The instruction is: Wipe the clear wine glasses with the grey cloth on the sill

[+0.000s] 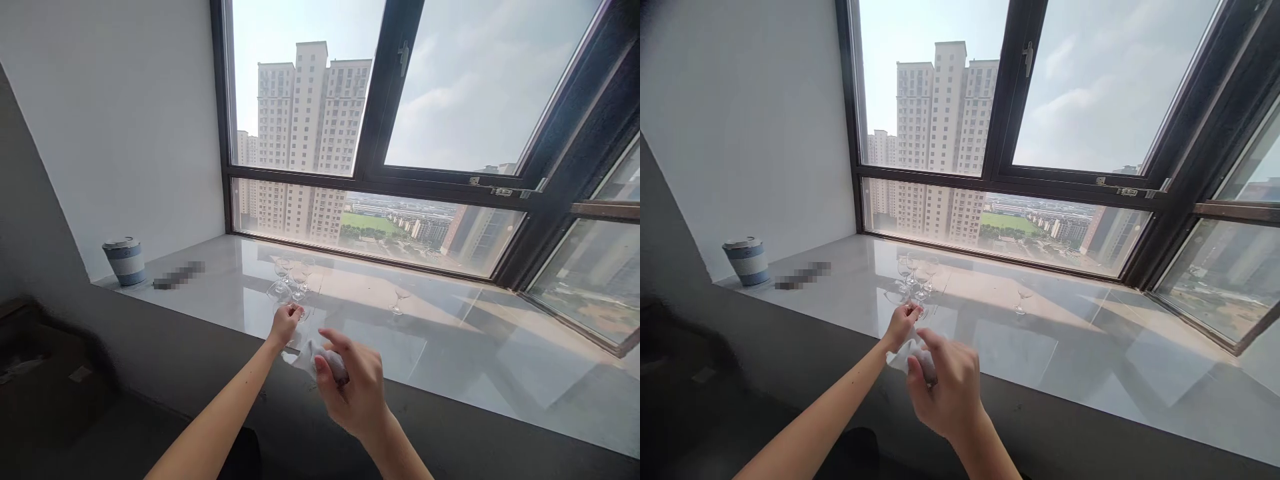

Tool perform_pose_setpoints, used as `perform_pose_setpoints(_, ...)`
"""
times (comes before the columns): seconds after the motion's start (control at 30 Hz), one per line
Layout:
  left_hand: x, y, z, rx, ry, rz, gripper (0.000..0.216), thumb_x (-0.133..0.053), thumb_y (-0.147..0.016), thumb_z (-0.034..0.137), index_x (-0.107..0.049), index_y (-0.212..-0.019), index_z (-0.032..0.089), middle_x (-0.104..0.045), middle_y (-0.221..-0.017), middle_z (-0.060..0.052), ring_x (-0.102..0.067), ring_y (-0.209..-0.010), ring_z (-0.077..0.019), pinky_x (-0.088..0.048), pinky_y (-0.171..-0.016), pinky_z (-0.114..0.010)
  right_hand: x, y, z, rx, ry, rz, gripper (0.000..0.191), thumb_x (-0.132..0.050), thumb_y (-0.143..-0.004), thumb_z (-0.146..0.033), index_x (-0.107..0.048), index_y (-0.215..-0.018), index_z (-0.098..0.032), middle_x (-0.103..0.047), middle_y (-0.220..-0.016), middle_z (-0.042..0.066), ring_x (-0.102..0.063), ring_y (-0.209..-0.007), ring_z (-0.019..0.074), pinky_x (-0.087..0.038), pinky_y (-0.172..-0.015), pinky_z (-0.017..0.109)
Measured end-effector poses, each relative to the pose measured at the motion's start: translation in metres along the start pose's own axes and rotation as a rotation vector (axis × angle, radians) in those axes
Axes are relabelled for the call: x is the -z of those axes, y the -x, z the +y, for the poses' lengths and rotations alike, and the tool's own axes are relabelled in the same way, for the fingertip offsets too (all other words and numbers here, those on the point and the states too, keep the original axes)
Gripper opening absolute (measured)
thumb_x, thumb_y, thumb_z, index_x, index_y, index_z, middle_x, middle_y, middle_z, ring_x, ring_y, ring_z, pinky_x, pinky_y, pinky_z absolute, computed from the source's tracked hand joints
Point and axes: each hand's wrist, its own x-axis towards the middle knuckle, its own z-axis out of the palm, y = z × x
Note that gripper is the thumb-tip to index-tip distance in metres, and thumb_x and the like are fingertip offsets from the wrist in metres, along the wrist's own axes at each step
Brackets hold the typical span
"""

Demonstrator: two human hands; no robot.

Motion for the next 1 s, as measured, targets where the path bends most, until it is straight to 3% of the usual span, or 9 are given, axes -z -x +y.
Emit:
perform_pose_setpoints(0.13, 0.0, 0.0, 0.002, -0.024, -0.028, -0.008, 0.035, -0.057, -0.077, 0.046, -0.051, -0.057, 0.018, -0.041, -0.054, 0.004, -0.036, -0.054, -0.0095, -0.028, -0.054, -0.023, 0.025, -0.004, -0.035, 0.094, 0.035, -0.025, 0.034, -0.053, -0.087, -0.033, -0.059, -0.118, -0.021, -0.066, -0.072, 0.004, -0.057, -0.054, 0.0157, -0.046, -0.055, 0.028)
perform_pose_setpoints(0.23, 0.0, 0.001, 0.002, -0.023, -0.056, 0.005, 0.035, -0.056, -0.078, 0.046, -0.052, -0.057, 0.018, -0.044, -0.055, 0.003, -0.039, -0.055, -0.0103, -0.029, -0.055, -0.024, 0.034, -0.003, -0.035, 0.061, 0.1, -0.06, 0.036, -0.052, -0.087, -0.04, -0.063, -0.118, -0.027, -0.067, -0.075, 0.006, -0.06, -0.058, 0.02, -0.049, -0.055, 0.033)
perform_pose_setpoints(0.3, 0.0, 0.001, 0.001, -0.012, -0.064, 0.007, 0.037, -0.056, -0.078, 0.047, -0.051, -0.055, 0.018, -0.045, -0.054, 0.002, -0.039, -0.054, -0.0107, -0.029, -0.054, -0.024, 0.036, 0.0, -0.015, 0.0, 0.16, -0.037, 0.037, -0.052, -0.087, -0.041, -0.063, -0.119, -0.027, -0.069, -0.077, 0.006, -0.061, -0.059, 0.0201, -0.05, -0.056, 0.033)
perform_pose_setpoints(0.4, 0.0, 0.001, 0.0, 0.003, -0.081, -0.009, 0.039, -0.057, -0.077, 0.048, -0.05, -0.052, 0.019, -0.044, -0.052, 0.002, -0.039, -0.053, -0.0109, -0.029, -0.054, -0.024, 0.044, 0.013, 0.043, -0.142, 0.295, 0.019, 0.038, -0.052, -0.088, -0.041, -0.062, -0.119, -0.022, -0.071, -0.078, 0.005, -0.061, -0.057, 0.0163, -0.047, -0.057, 0.027)
perform_pose_setpoints(0.53, 0.0, 0.002, 0.001, 0.0, -0.102, -0.022, 0.038, -0.057, -0.077, 0.047, -0.05, -0.052, 0.019, -0.044, -0.051, 0.003, -0.04, -0.053, -0.0112, -0.031, -0.055, -0.025, 0.072, 0.048, 0.133, -0.493, 0.554, -0.022, 0.046, -0.046, -0.089, -0.047, -0.057, -0.125, -0.02, -0.072, -0.083, 0.004, -0.063, -0.06, 0.0174, -0.041, -0.053, 0.025)
perform_pose_setpoints(0.63, -0.001, 0.003, 0.005, 0.015, -0.103, -0.029, 0.036, -0.059, -0.075, 0.048, -0.053, -0.053, 0.019, -0.046, -0.051, 0.002, -0.041, -0.053, -0.0119, -0.032, -0.056, -0.025, 0.102, 0.076, 0.178, -0.722, 0.749, -0.048, 0.051, -0.042, -0.089, -0.05, -0.052, -0.131, -0.022, -0.072, -0.092, 0.006, -0.065, -0.068, 0.0227, -0.04, -0.056, 0.028)
perform_pose_setpoints(0.8, -0.003, 0.005, 0.008, -0.013, -0.144, -0.067, 0.033, -0.058, -0.075, 0.046, -0.057, -0.056, 0.018, -0.056, -0.06, -0.002, -0.05, -0.062, -0.015, -0.036, -0.06, -0.025, 0.142, 0.114, 0.213, -0.937, 0.861, 0.026, 0.055, -0.041, -0.089, -0.051, -0.045, -0.136, -0.024, -0.071, -0.103, 0.008, -0.066, -0.08, 0.0271, -0.041, -0.063, 0.034)
perform_pose_setpoints(1.0, -0.005, 0.007, 0.004, -0.034, -0.223, -0.066, 0.032, -0.056, -0.077, 0.044, -0.056, -0.058, 0.018, -0.053, -0.059, 0.0, -0.047, -0.057, -0.0128, -0.033, -0.057, -0.024, 0.151, 0.141, 0.231, -1.088, 0.815, 0.168, 0.051, -0.045, -0.087, -0.051, -0.053, -0.129, -0.024, -0.069, -0.109, 0.009, -0.064, -0.086, 0.0287, -0.044, -0.067, 0.036)
